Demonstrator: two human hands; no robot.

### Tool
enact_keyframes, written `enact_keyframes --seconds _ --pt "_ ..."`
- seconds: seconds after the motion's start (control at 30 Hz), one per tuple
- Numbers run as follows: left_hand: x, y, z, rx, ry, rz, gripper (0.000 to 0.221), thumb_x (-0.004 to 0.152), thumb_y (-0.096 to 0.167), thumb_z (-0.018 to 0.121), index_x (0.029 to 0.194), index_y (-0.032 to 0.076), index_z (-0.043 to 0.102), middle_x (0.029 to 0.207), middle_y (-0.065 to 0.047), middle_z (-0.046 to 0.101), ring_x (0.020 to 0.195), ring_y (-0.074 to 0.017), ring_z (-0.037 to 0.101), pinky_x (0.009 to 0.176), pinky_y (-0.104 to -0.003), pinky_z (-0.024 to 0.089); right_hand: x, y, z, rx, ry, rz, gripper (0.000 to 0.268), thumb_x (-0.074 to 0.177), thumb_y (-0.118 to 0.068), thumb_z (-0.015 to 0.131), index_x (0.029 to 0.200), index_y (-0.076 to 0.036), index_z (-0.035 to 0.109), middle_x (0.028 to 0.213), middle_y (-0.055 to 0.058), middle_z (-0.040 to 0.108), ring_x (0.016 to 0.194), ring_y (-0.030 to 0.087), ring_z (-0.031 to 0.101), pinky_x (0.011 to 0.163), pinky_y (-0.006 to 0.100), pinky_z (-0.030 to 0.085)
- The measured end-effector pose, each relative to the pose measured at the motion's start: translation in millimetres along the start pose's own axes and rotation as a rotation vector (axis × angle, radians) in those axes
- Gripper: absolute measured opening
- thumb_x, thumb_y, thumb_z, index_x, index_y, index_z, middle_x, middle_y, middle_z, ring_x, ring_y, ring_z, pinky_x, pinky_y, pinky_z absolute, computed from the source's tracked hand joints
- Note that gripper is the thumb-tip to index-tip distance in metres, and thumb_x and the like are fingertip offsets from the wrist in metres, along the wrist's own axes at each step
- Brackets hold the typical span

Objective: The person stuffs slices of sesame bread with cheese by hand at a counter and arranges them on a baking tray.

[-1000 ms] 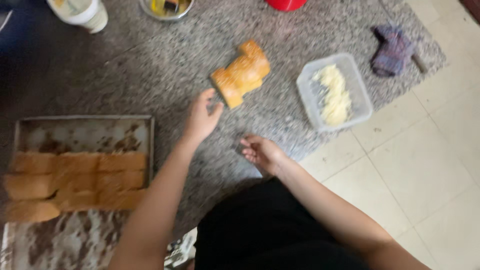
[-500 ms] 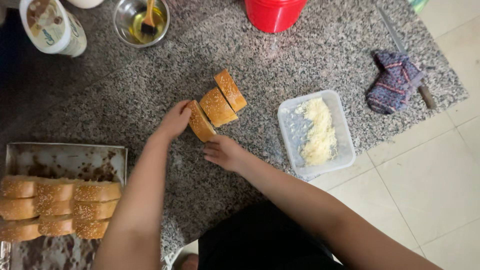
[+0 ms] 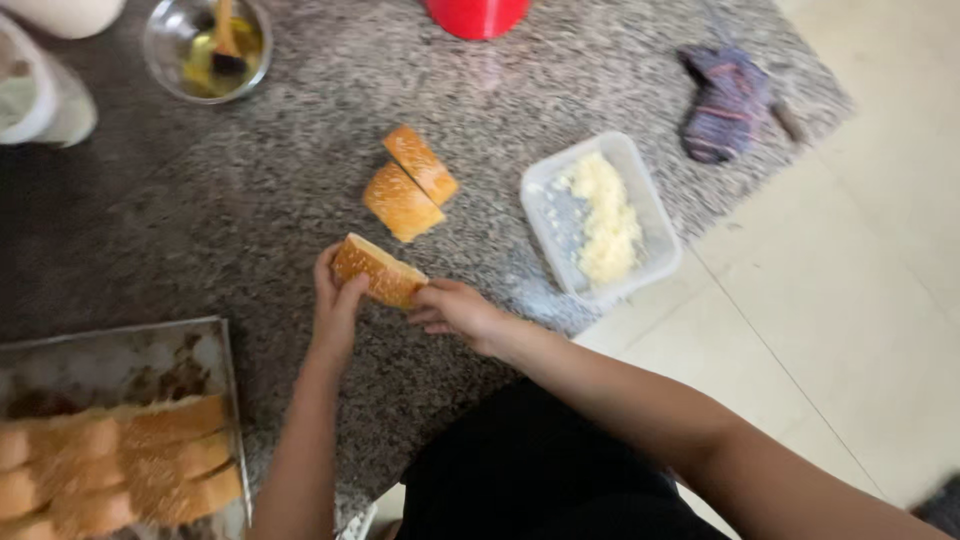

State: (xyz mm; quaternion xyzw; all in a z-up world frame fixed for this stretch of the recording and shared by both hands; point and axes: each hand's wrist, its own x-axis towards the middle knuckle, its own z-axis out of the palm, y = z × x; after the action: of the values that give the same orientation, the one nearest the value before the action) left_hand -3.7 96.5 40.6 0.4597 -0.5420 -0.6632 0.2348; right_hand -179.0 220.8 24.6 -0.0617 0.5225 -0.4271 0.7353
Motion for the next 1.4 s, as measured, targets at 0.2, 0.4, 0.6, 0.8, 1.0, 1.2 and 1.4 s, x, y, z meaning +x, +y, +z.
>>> enact_keyframes --seconds 0.2,0.4,0.6,0.8,1.0,1.2,1.4 --pt "-55 30 65 -0.284 0.012 -0.193 0.095 0.085 0.032 0.063 0.160 0.025 0.006 0.156 -0.012 0.033 0.138 -0.0353 0.049 0.107 -0.055 0.050 -99 6 0 -0.140 0.092 -0.112 0.045 0.098 -0.027 0.059 0.138 -0.006 0.057 0.125 0.004 0.071 0.105 0.014 0.069 0.090 0.030 0.051" --pt "-66 28 95 -0.642 -0.195 -0.173 0.083 0.093 0.047 0.058 0.161 0.023 0.016 0.152 -0.012 0.041 0.135 -0.0270 0.050 0.110 -0.056 0.044 -151 18 -25 -0.086 0.169 -0.298 0.040 0.098 -0.018 0.059 0.135 -0.005 0.063 0.119 0.002 0.074 0.095 0.014 0.069 0.090 0.026 0.054" --pt "-66 42 122 -0.894 -0.409 -0.252 0.058 0.098 0.047 0.055 0.147 0.015 0.046 0.138 -0.007 0.058 0.128 -0.0268 0.055 0.108 -0.055 0.045 -167 -13 -121 -0.384 0.500 -0.470 0.036 0.095 -0.013 0.065 0.130 -0.006 0.065 0.106 0.003 0.072 0.092 0.011 0.067 0.084 0.030 0.055" --pt "-81 47 152 -0.975 -0.362 -0.349 0.056 0.099 0.050 0.052 0.144 0.015 0.051 0.135 -0.007 0.062 0.124 -0.0265 0.059 0.105 -0.055 0.047 -126 -51 -213 -1.127 0.708 -0.546 0.035 0.087 -0.020 0.075 0.120 -0.010 0.071 0.108 0.011 0.073 0.094 0.027 0.069 0.084 0.038 0.056" --pt "-84 44 201 -1.122 -0.181 -0.257 0.056 0.102 0.051 0.050 0.144 0.014 0.054 0.135 -0.006 0.063 0.122 -0.0267 0.062 0.103 -0.051 0.051 -70 -73 -247 -1.651 0.489 -0.445 0.041 0.087 -0.029 0.073 0.123 -0.012 0.068 0.115 0.019 0.067 0.101 0.036 0.068 0.088 0.045 0.053" --pt "-82 52 232 -1.052 -0.014 -0.285 0.058 0.100 0.052 0.046 0.144 0.015 0.053 0.136 -0.006 0.064 0.122 -0.0253 0.063 0.099 -0.048 0.053 -54 -81 -248 -1.816 0.393 -0.405 0.024 0.095 -0.026 0.067 0.110 -0.009 0.072 0.112 0.016 0.071 0.099 0.033 0.071 0.086 0.046 0.056" --pt "-71 53 232 -1.052 -0.072 -0.283 0.058 0.099 0.052 0.044 0.145 0.017 0.052 0.137 -0.004 0.063 0.123 -0.0239 0.063 0.098 -0.045 0.056 -108 -129 -219 -1.396 0.333 -0.465 0.025 0.093 -0.028 0.071 0.104 -0.007 0.077 0.099 0.015 0.075 0.087 0.029 0.072 0.078 0.042 0.056"
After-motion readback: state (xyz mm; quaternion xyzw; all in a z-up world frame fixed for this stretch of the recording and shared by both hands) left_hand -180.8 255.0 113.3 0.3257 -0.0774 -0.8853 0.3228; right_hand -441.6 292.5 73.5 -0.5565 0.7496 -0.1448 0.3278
